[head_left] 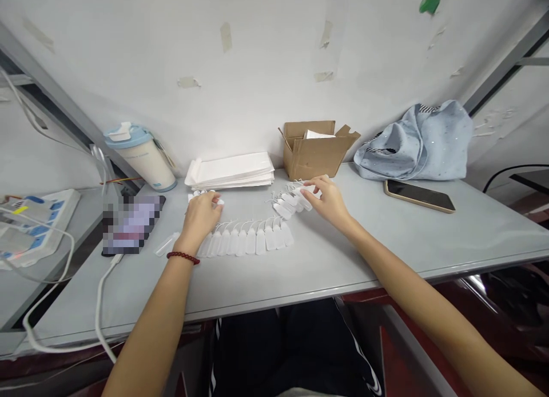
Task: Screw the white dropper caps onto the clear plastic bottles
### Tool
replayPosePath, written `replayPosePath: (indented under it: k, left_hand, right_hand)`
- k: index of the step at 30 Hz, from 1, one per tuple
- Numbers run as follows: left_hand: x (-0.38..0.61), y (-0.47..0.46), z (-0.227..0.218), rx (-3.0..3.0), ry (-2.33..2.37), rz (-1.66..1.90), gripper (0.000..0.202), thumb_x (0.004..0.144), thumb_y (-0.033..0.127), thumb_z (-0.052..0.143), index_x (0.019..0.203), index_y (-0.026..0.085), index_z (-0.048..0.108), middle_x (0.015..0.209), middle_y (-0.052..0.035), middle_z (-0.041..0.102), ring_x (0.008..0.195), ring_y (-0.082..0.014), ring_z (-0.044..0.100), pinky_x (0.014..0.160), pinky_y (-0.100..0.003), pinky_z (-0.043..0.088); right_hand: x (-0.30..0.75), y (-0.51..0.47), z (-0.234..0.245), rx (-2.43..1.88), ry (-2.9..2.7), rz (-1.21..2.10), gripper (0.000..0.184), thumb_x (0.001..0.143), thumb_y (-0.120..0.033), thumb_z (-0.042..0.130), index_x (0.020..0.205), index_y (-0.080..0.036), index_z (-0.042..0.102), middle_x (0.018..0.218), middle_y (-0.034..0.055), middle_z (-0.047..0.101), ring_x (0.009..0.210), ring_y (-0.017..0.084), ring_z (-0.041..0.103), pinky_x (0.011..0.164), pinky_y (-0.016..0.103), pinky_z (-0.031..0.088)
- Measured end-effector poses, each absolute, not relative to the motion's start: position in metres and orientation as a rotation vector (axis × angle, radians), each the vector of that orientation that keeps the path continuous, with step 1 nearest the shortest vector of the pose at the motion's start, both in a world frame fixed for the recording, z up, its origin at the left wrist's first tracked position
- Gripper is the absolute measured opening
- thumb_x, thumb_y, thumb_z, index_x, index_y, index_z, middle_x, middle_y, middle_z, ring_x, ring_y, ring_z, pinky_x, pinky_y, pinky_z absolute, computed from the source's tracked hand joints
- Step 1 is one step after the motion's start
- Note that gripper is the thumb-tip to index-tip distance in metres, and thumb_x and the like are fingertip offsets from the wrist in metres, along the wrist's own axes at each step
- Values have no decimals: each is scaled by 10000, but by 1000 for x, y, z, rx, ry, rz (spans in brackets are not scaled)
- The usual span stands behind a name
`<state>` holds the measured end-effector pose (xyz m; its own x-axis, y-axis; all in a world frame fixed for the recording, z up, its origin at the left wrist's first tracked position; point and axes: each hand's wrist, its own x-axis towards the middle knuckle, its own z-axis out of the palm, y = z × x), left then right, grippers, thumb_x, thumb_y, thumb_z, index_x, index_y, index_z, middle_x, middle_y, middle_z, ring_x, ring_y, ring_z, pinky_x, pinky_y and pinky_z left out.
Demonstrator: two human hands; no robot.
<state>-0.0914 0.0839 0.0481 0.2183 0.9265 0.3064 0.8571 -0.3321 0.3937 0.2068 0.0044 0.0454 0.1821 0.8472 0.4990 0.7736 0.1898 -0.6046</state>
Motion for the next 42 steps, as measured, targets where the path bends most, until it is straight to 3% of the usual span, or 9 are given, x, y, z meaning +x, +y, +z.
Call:
replayPosePath:
  k: [4,8,14,17,19,23,28,36,42]
  left_hand:
    - [-76,70,61,2255,1626,938,228,752,264,563,932,169,666,970,-73,711,841,-220,645,805,-337,502]
    - [-61,56,62,2225,1454,982,206,761,279,575,914,171,662,963,-64,707,872,-203,642,721,-291,520]
    - [-45,45,54,2240,1291,906,164,744,233,594,874,163,665,921,-64,705,839,-202,641,698,-295,513]
    - [-40,42,52,2255,1250,871,142,741,214,588,854,169,662,897,-56,703,844,-205,636,704,-302,504]
    - [-39,41,52,2260,1231,856,140,744,213,584,854,171,659,900,-54,703,858,-205,631,712,-306,498]
    - [-38,40,53,2252,1220,845,143,753,220,570,857,169,655,905,-54,700,861,-203,626,714,-305,492]
    - [-37,38,54,2224,1238,846,159,751,248,566,858,171,656,908,-55,701,859,-208,629,725,-307,498]
    - [-37,36,56,2142,1253,837,202,735,283,577,870,161,665,925,-69,702,816,-214,634,732,-328,504]
    - [-38,38,55,2038,1187,818,244,743,339,589,877,147,657,896,-80,707,852,-216,647,741,-322,511]
  right_hand:
    - [194,-7,57,-1489,-1634,331,181,816,-291,550,681,-172,565,662,20,574,580,131,479,546,260,374]
    - [178,-21,60,-1454,-1963,691,343,833,-274,511,508,-177,460,474,-27,486,456,82,363,482,241,286]
    - [165,-26,54,-1540,-2212,761,366,776,-181,502,455,-190,327,429,-58,355,439,68,280,466,246,211]
    - [165,-24,51,-1610,-2157,655,215,742,-176,527,556,-186,420,497,-42,423,480,89,343,489,249,230]
    - [165,-24,50,-1651,-2117,609,43,741,-196,546,736,-170,512,550,-27,497,507,112,398,499,249,246]
    - [165,-24,50,-1684,-2123,570,281,763,-228,569,1032,-149,552,597,-8,590,539,146,468,531,251,291]
    - [167,-24,53,-1669,-2208,540,245,773,-222,582,991,-139,658,679,26,649,572,137,506,578,250,328]
    - [172,-24,57,-1715,-2278,415,287,749,-195,595,1015,-157,695,845,84,674,724,193,568,607,264,338]
    - [179,-22,61,-1628,-2135,512,226,745,-198,606,930,-139,722,826,62,681,611,132,499,588,260,345]
